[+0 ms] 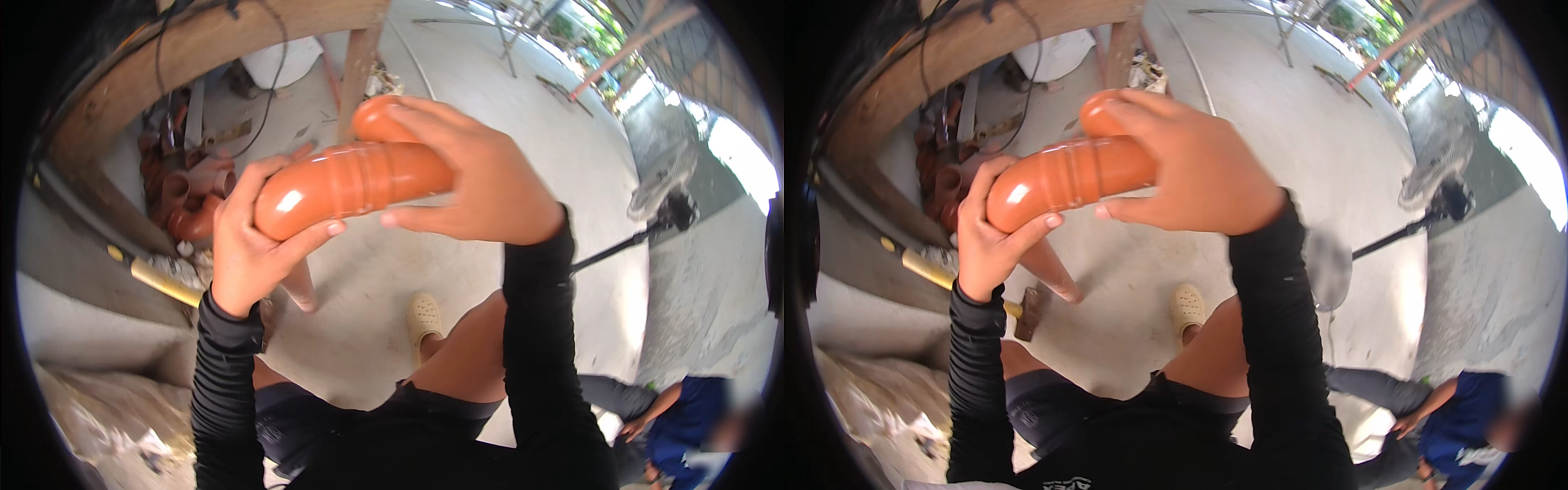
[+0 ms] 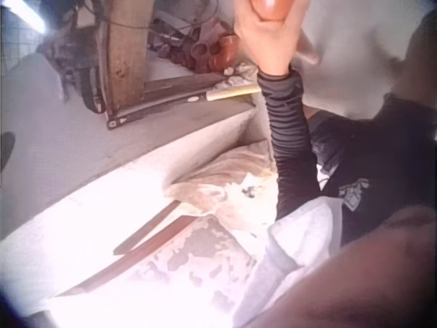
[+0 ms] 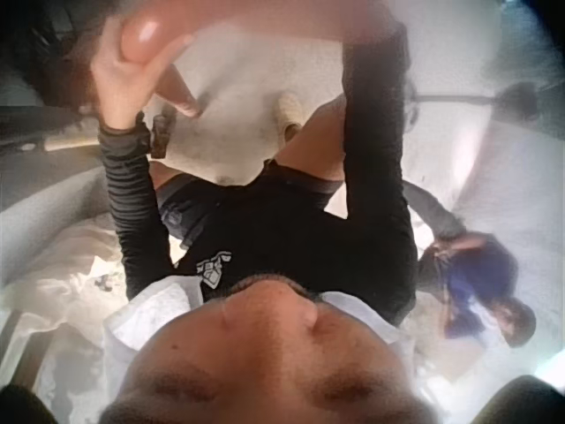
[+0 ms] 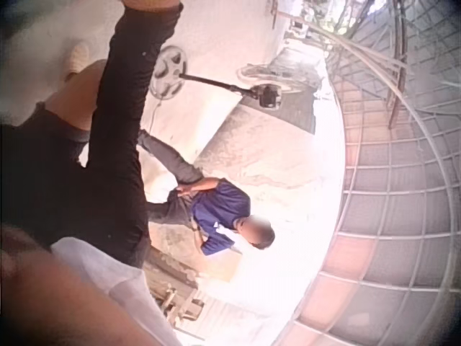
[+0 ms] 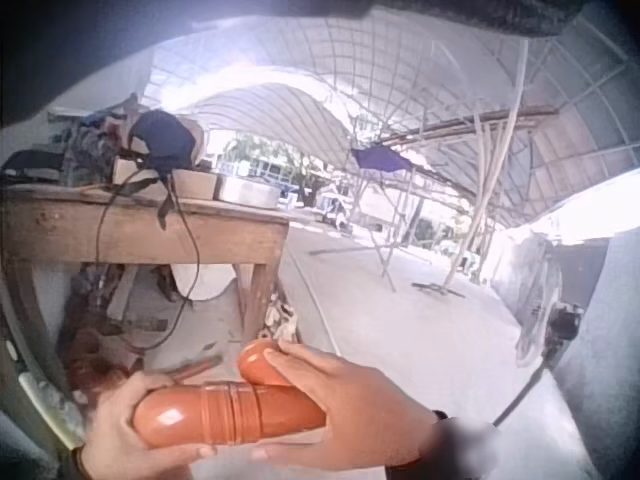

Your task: The person assembles orange PVC pipes and fittings by hand. They connect a straight pipe to an elbow, then attach a T-junction, and finally add another straight pipe to the assembly.

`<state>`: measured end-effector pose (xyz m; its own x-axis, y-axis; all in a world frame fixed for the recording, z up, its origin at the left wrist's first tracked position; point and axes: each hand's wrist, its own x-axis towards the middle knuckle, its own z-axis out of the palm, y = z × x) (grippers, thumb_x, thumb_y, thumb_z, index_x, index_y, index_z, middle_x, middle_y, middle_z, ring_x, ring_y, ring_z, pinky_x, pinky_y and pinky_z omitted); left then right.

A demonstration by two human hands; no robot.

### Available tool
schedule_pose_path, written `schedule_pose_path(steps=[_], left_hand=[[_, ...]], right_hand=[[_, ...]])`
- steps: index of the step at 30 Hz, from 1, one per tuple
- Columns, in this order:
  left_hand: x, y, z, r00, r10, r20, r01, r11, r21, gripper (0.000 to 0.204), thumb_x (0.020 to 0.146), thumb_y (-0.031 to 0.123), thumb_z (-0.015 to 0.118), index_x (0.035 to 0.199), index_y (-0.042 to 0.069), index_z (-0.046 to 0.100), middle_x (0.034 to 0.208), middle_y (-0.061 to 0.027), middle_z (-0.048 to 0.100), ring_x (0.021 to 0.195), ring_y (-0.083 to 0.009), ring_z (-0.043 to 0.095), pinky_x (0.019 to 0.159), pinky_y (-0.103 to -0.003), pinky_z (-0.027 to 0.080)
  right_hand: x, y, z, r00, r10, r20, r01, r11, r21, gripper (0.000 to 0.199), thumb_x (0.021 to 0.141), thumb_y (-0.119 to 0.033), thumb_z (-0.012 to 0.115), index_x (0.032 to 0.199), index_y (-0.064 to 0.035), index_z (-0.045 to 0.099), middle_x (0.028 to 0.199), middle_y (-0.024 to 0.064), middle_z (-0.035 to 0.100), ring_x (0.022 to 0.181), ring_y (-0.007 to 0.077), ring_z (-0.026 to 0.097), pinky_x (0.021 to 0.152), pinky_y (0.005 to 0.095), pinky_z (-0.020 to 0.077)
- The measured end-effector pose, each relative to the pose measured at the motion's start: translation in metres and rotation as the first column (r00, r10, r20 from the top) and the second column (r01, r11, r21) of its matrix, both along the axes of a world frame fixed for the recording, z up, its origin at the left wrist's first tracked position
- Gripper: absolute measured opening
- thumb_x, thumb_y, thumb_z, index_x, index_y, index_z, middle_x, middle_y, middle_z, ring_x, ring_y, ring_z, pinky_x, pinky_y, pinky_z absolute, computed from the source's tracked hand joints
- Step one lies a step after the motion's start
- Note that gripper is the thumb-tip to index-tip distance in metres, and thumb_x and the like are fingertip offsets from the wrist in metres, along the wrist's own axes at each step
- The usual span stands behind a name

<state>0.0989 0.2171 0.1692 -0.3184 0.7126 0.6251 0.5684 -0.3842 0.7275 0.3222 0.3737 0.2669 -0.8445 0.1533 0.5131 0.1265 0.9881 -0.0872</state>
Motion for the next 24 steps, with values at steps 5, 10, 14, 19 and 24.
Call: schedule_pose_path(steps=[5,10,14,19,24], left_hand=[[0.003,-0.006,-0.009,0.994,-0.083,-0.064,0.088,0.994,0.070,0.069,0.071,0.030,0.102,0.126,0.004,0.068,0.118,-0.0140,0.076,0.103,-0.0328,0.075,0.095,-0.039,0.060],[0.009,-0.011,-0.011,0.995,-0.041,-0.089,0.051,0.992,0.119,0.069,0.070,0.031,0.102,0.126,0.006,0.069,0.116,-0.0117,0.076,0.102,-0.0317,0.074,0.093,-0.040,0.060],[0.004,-0.014,-0.011,0.999,-0.041,-0.018,0.044,0.989,0.140,0.069,0.069,0.031,0.102,0.125,0.006,0.070,0.114,-0.0117,0.075,0.099,-0.0309,0.074,0.091,-0.040,0.060],[-0.014,-0.025,-0.011,0.998,-0.032,-0.063,0.040,0.991,0.128,0.071,0.068,0.031,0.103,0.124,0.004,0.069,0.115,-0.0117,0.075,0.100,-0.0284,0.074,0.092,-0.039,0.059],[-0.020,-0.031,-0.013,0.998,0.005,-0.059,0.003,0.992,0.129,0.069,0.070,0.033,0.102,0.123,0.004,0.069,0.111,-0.0116,0.075,0.099,-0.0284,0.074,0.092,-0.038,0.059]], right_hand=[[-0.001,0.027,0.024,0.999,0.044,0.027,-0.035,0.960,-0.277,0.046,0.110,-0.032,0.066,0.141,0.0007,0.066,0.135,0.0141,0.073,0.119,0.0224,0.070,0.105,0.0348,0.0519],[-0.019,0.044,0.041,0.907,0.134,0.399,0.162,0.764,-0.625,0.044,0.113,-0.037,0.061,0.127,0.0022,0.075,0.110,0.0103,0.079,0.108,0.0146,0.070,0.102,0.0322,0.0520],[-0.029,0.063,0.029,0.936,0.197,0.292,0.163,0.494,-0.854,0.051,0.112,-0.043,0.061,0.133,0.0024,0.072,0.117,0.0081,0.076,0.105,0.0166,0.070,0.102,0.0323,0.0523],[-0.024,0.078,-0.011,0.982,0.136,0.132,0.128,0.042,-0.991,0.057,0.110,-0.047,0.062,0.138,0.0026,0.066,0.128,0.0105,0.073,0.112,0.0198,0.071,0.102,0.0376,0.0562],[-0.034,0.061,-0.083,0.978,0.207,0.023,0.018,0.025,-1.000,0.063,0.113,-0.049,0.053,0.141,0.0067,0.059,0.133,0.0191,0.072,0.121,0.0281,0.072,0.107,0.0427,0.0565]])
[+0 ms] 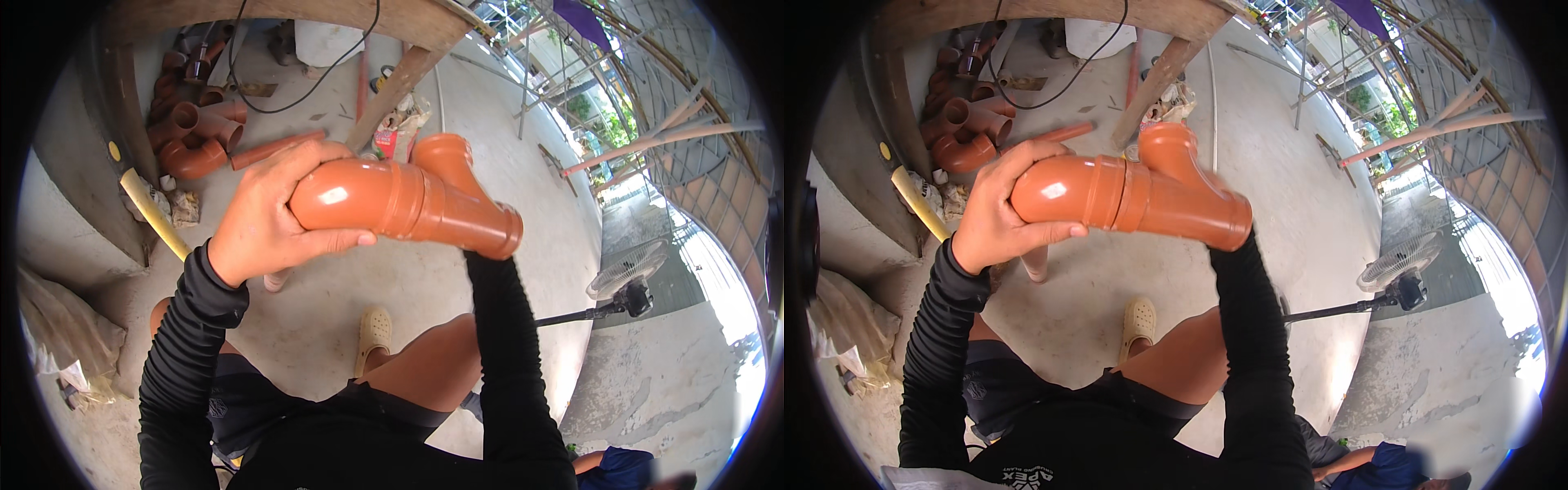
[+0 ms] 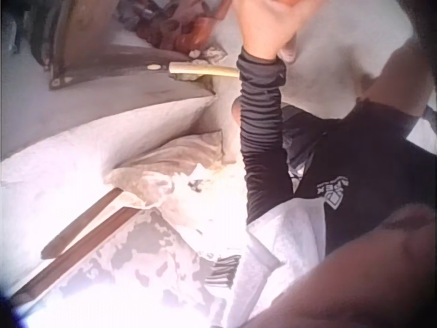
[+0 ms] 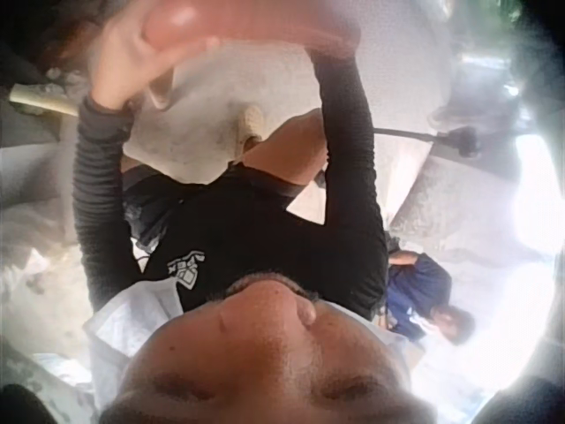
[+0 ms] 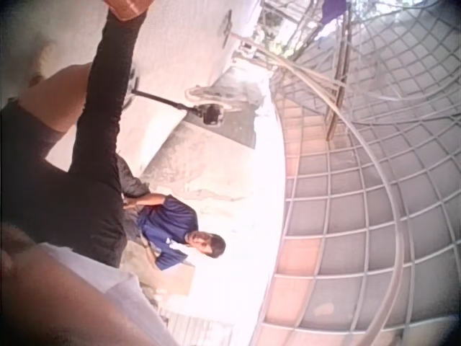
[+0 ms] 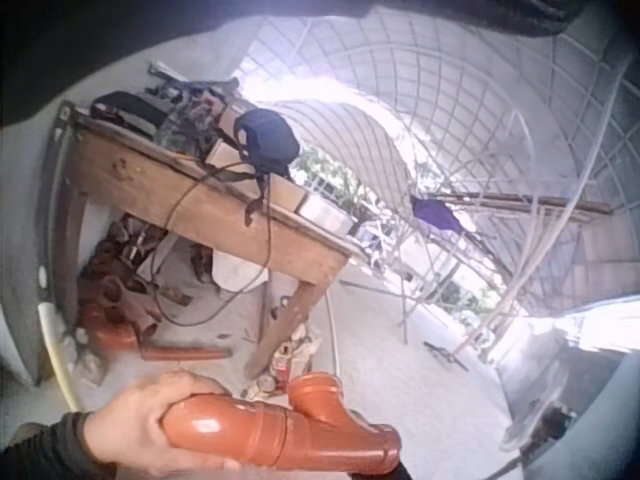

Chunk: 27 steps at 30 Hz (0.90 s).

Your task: The person assembles orange PVC pipes and fittings by hand. They connect a straight pipe to an elbow, then attach a T-junction, and finally add another straight pipe to the assembly.

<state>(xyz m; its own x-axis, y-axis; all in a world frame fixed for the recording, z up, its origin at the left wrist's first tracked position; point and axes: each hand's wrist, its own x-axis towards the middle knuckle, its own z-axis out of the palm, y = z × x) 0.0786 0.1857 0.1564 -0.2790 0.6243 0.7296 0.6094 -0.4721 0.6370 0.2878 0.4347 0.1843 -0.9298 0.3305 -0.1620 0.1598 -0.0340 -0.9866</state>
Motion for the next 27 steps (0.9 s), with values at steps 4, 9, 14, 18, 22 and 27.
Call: schedule_pose_path(steps=[4,9,14,18,22,27], left_hand=[[-0.006,0.004,-0.002,0.997,0.029,0.066,-0.032,0.998,0.051,0.068,0.070,0.031,0.102,0.122,0.003,0.069,0.112,-0.0117,0.075,0.098,-0.0270,0.074,0.091,-0.037,0.059],[-0.007,-0.001,-0.006,0.997,-0.014,0.079,0.012,0.999,0.032,0.067,0.070,0.031,0.102,0.122,0.004,0.069,0.112,-0.0110,0.074,0.098,-0.0266,0.074,0.091,-0.038,0.059],[-0.002,0.000,-0.002,0.999,0.001,0.053,-0.003,0.999,0.036,0.068,0.068,0.030,0.103,0.121,0.003,0.069,0.111,-0.0109,0.075,0.098,-0.0280,0.074,0.093,-0.038,0.059],[0.000,0.002,0.004,1.000,0.003,0.023,-0.003,1.000,0.012,0.067,0.067,0.028,0.103,0.120,0.003,0.070,0.110,-0.0109,0.075,0.098,-0.0295,0.074,0.095,-0.040,0.059],[-0.001,0.003,0.003,1.000,-0.015,0.025,0.014,0.999,0.039,0.068,0.067,0.028,0.103,0.120,0.003,0.070,0.110,-0.0104,0.075,0.099,-0.0295,0.075,0.098,-0.041,0.058],[-0.006,0.003,-0.002,0.998,0.007,-0.068,-0.005,1.000,0.024,0.079,0.066,0.033,0.104,0.128,0.001,0.065,0.118,-0.0133,0.075,0.103,-0.0252,0.074,0.095,-0.037,0.056]], right_hand=[[-0.014,-0.030,-0.068,0.762,0.602,0.239,-0.502,0.782,-0.371,0.065,0.117,-0.045,0.040,0.141,0.0125,0.060,0.133,0.0248,0.073,0.126,0.0305,0.070,0.115,0.0400,0.0502],[-0.011,-0.061,-0.087,0.713,0.664,0.228,-0.541,0.726,-0.424,0.056,0.117,-0.036,0.045,0.131,0.0123,0.068,0.130,0.0223,0.076,0.125,0.0282,0.071,0.116,0.0373,0.0481],[-0.011,-0.057,-0.071,0.798,0.571,0.191,-0.509,0.809,-0.293,0.036,0.110,-0.023,0.063,0.130,0.0063,0.069,0.122,0.0198,0.077,0.118,0.0278,0.074,0.113,0.0393,0.0509],[-0.010,-0.049,-0.071,0.900,0.426,0.097,-0.385,0.878,-0.285,0.044,0.098,-0.010,0.079,0.137,0.0010,0.062,0.115,0.0162,0.076,0.116,0.0300,0.075,0.102,0.0425,0.0590],[-0.004,-0.043,-0.077,0.941,0.335,0.039,-0.306,0.896,-0.322,0.065,0.090,-0.004,0.087,0.145,-0.0033,0.053,0.113,0.0129,0.072,0.106,0.0296,0.077,0.090,0.0418,0.0641],[-0.004,-0.043,-0.084,0.953,0.304,0.001,-0.298,0.935,-0.195,0.051,0.092,-0.006,0.085,0.137,-0.0027,0.060,0.114,0.0132,0.071,0.088,0.0223,0.075,0.087,0.0390,0.0647]])
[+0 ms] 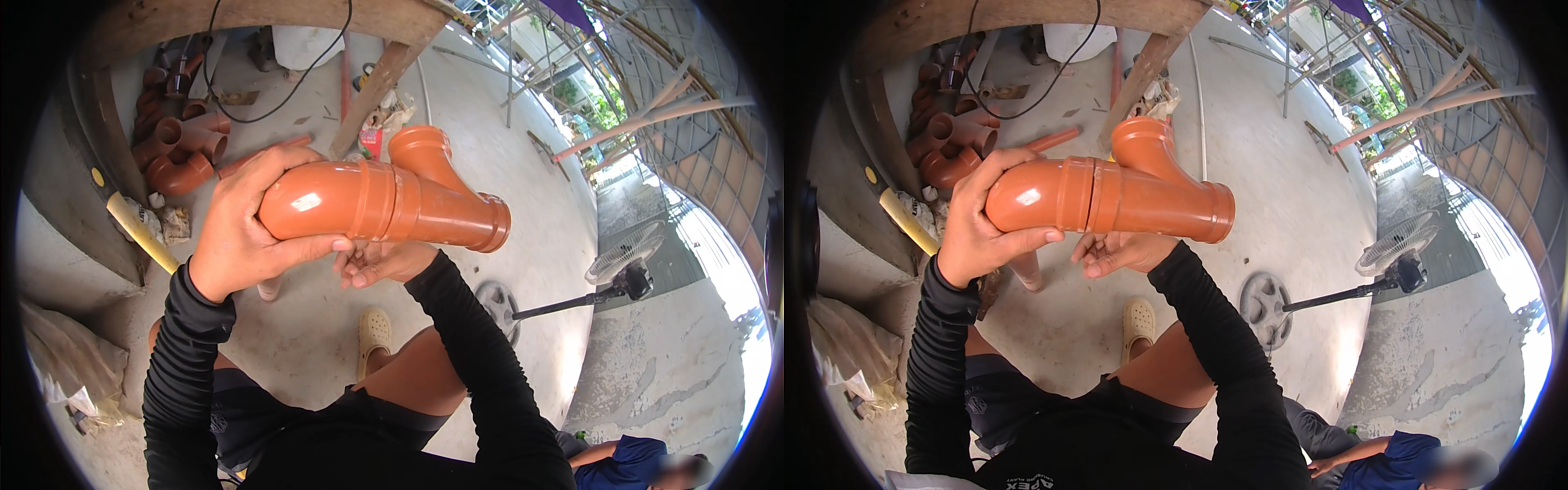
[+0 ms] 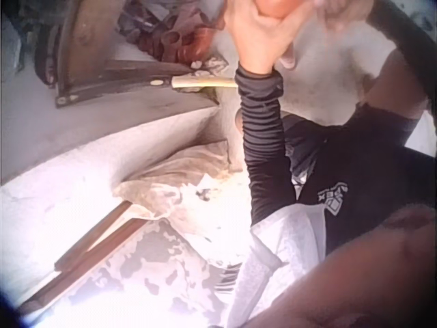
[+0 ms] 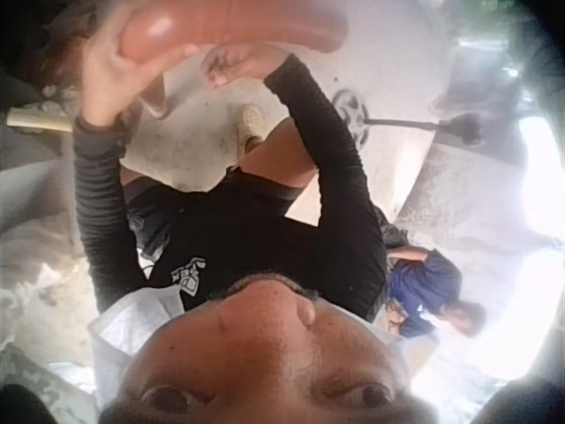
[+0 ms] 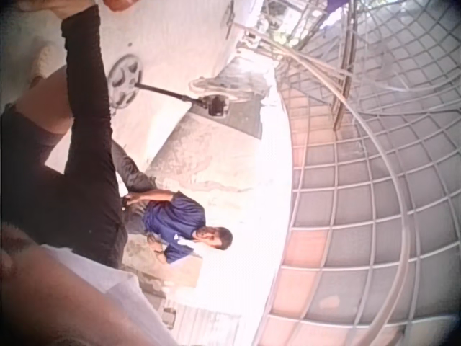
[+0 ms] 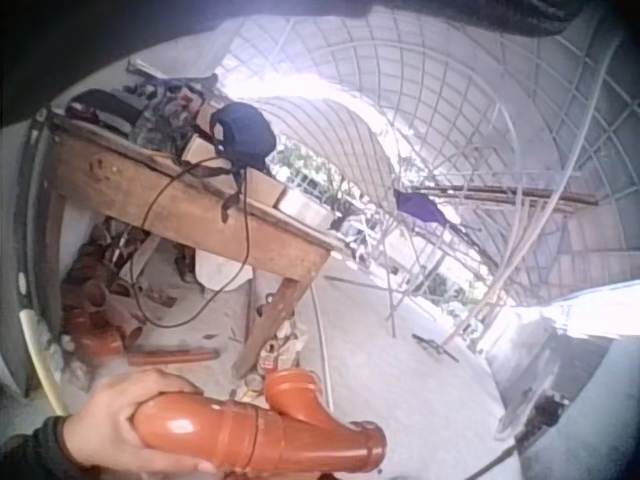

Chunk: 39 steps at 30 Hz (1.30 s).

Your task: The person assembles orange PVC pipes and fittings by hand. They connect a straight pipe to an elbow, then attach a T-junction, and finally add another straight pipe to the assembly.

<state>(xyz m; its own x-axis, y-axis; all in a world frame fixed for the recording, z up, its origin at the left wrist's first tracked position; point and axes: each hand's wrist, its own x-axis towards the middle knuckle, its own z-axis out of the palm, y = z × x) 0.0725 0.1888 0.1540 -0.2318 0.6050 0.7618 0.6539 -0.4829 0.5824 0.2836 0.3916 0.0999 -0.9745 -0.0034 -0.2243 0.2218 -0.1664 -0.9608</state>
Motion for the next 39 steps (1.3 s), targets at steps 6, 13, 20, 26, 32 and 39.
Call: schedule_pose_path(steps=[6,13,20,26,32,39], left_hand=[[-0.002,-0.002,0.000,1.000,0.005,0.004,-0.005,1.000,0.010,0.080,0.066,0.035,0.104,0.127,0.001,0.065,0.117,-0.0133,0.074,0.103,-0.0252,0.073,0.095,-0.037,0.056],[0.000,-0.006,0.003,0.994,-0.017,0.111,0.019,1.000,-0.013,0.069,0.067,0.027,0.104,0.122,0.002,0.070,0.114,-0.0119,0.076,0.114,-0.0330,0.075,0.103,-0.043,0.057],[-0.012,0.001,0.004,0.995,-0.083,0.053,0.084,0.996,-0.032,0.074,0.069,0.027,0.103,0.127,0.002,0.065,0.117,-0.0112,0.075,0.104,-0.0221,0.074,0.095,-0.035,0.057],[0.000,0.025,0.006,0.979,-0.044,0.201,0.063,0.994,-0.089,0.064,0.073,0.028,0.102,0.121,0.002,0.068,0.109,-0.0114,0.076,0.097,-0.0262,0.075,0.091,-0.038,0.059],[0.022,0.038,0.022,0.990,0.097,0.098,-0.073,0.971,-0.226,0.060,0.076,0.027,0.100,0.120,0.002,0.066,0.108,-0.0150,0.076,0.097,-0.0330,0.075,0.090,-0.041,0.059],[0.028,0.049,0.021,0.981,0.131,0.142,-0.079,0.941,-0.328,0.052,0.077,0.010,0.091,0.120,0.002,0.064,0.104,-0.0146,0.077,0.094,-0.0244,0.076,0.086,-0.036,0.060]], right_hand=[[-0.001,0.001,0.001,0.989,-0.139,0.059,0.143,0.986,-0.081,0.041,0.097,-0.008,0.081,0.134,-0.0036,0.063,0.117,0.0114,0.072,0.090,0.0205,0.075,0.083,0.0375,0.0647],[0.001,0.026,-0.018,0.560,-0.705,-0.436,0.752,0.653,-0.091,0.042,0.101,-0.013,0.076,0.139,-0.0043,0.062,0.122,0.0100,0.073,0.092,0.0206,0.076,0.086,0.0327,0.0623],[0.062,0.034,0.125,0.571,-0.573,-0.588,0.820,0.437,0.371,0.025,0.109,-0.016,0.065,0.125,0.0016,0.069,0.100,0.0084,0.076,0.094,0.0161,0.072,0.089,0.0309,0.0575],[0.048,-0.039,0.199,0.919,0.060,-0.390,0.390,-0.287,0.875,0.081,0.071,-0.021,0.097,0.143,-0.0095,0.062,0.143,0.0141,0.064,0.121,0.0356,0.068,0.099,0.0440,0.0570],[0.005,0.003,0.157,0.950,-0.026,-0.312,0.279,-0.384,0.880,0.088,0.075,-0.025,0.093,0.151,-0.0137,0.051,0.158,0.0181,0.051,0.095,0.0405,0.072,0.086,0.0478,0.0588],[0.016,0.020,0.139,0.909,0.072,-0.410,0.392,-0.474,0.788,0.068,0.081,-0.008,0.074,0.146,-0.0049,0.054,0.152,0.0213,0.057,0.084,0.0343,0.074,0.079,0.0427,0.0607]])
